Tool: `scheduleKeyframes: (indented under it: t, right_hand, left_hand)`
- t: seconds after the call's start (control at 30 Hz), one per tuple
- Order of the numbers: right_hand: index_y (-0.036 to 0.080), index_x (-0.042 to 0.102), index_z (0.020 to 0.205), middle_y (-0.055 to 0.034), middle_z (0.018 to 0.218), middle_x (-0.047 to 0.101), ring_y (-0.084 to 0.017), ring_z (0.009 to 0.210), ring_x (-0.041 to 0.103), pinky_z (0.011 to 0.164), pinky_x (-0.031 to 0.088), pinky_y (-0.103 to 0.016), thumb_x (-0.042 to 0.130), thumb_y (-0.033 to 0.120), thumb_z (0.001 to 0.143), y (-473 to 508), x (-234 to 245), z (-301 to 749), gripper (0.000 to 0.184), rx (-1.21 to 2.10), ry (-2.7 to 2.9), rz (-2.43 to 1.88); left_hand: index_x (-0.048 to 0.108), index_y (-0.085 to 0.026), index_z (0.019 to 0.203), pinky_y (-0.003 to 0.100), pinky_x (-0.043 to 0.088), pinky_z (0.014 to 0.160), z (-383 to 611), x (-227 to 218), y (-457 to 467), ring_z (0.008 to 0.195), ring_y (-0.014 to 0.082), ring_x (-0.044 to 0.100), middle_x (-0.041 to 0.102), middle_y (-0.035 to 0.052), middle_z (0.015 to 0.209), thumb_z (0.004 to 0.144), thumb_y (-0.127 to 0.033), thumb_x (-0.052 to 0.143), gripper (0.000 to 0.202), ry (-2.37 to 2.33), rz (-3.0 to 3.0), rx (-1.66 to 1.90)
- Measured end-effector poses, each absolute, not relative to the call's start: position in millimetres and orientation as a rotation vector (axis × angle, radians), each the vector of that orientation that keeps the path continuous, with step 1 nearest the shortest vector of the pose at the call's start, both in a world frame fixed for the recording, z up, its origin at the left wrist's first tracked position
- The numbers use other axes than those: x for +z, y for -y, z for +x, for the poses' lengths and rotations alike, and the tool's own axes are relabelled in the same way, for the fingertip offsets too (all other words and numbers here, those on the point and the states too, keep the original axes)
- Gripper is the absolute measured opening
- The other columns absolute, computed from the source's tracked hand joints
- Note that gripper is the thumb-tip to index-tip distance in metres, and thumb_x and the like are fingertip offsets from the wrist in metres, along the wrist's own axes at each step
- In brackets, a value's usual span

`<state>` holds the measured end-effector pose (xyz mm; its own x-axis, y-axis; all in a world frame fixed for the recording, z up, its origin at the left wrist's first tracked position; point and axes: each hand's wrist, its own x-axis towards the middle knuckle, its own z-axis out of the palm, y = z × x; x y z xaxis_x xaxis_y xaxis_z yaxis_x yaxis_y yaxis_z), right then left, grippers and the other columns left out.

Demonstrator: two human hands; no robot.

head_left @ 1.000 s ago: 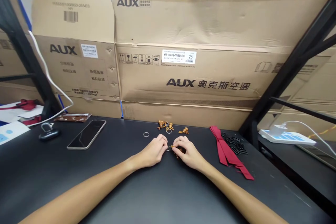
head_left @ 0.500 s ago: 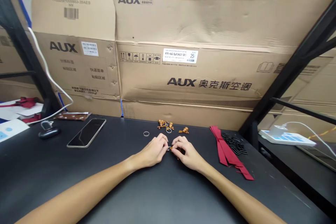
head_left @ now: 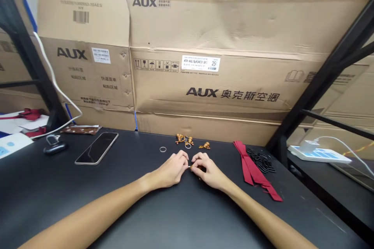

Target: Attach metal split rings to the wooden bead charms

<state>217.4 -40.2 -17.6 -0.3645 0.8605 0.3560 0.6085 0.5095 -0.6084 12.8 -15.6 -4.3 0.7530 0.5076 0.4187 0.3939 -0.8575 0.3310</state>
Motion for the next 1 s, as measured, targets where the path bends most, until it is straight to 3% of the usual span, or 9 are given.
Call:
scheduleKeyframes:
  t: [0.37,0.7,1.0]
  right_hand:
    - [0.02,0.059,0.066,-0.0052,0.09,0.057,-0.019,0.086,0.05,0.078,0.045,-0.034,0.054,0.024,0.086,41.8,-17.3,215.1,0.021,0.439,2.065,-1.203]
    - [0.02,0.056,0.076,-0.0056,0.093,0.056,-0.02,0.089,0.05,0.082,0.043,-0.036,0.049,0.025,0.091,41.2,-19.6,215.4,0.017,0.35,2.054,-1.101]
    - [0.021,0.057,0.079,-0.0071,0.098,0.055,-0.021,0.092,0.049,0.081,0.046,-0.037,0.05,0.022,0.09,49.1,-12.7,210.2,0.013,0.326,2.128,-1.042]
  left_hand:
    - [0.047,-0.018,0.081,0.029,0.044,0.088,12.8,-4.1,11.5,0.093,0.0157,0.051,0.05,0.0067,0.105,0.096,-0.018,0.032,0.021,-0.623,2.499,0.86]
    - [0.058,-0.019,0.085,0.04,0.039,0.095,12.2,-1.6,17.7,0.106,0.0227,0.05,0.051,0.0067,0.116,0.09,-0.036,0.052,0.019,-0.768,2.522,0.637]
    - [0.062,-0.019,0.085,0.038,0.04,0.095,12.6,-6.2,15.6,0.106,0.0213,0.05,0.053,0.0064,0.113,0.093,-0.034,0.05,0.021,-0.719,2.525,0.723]
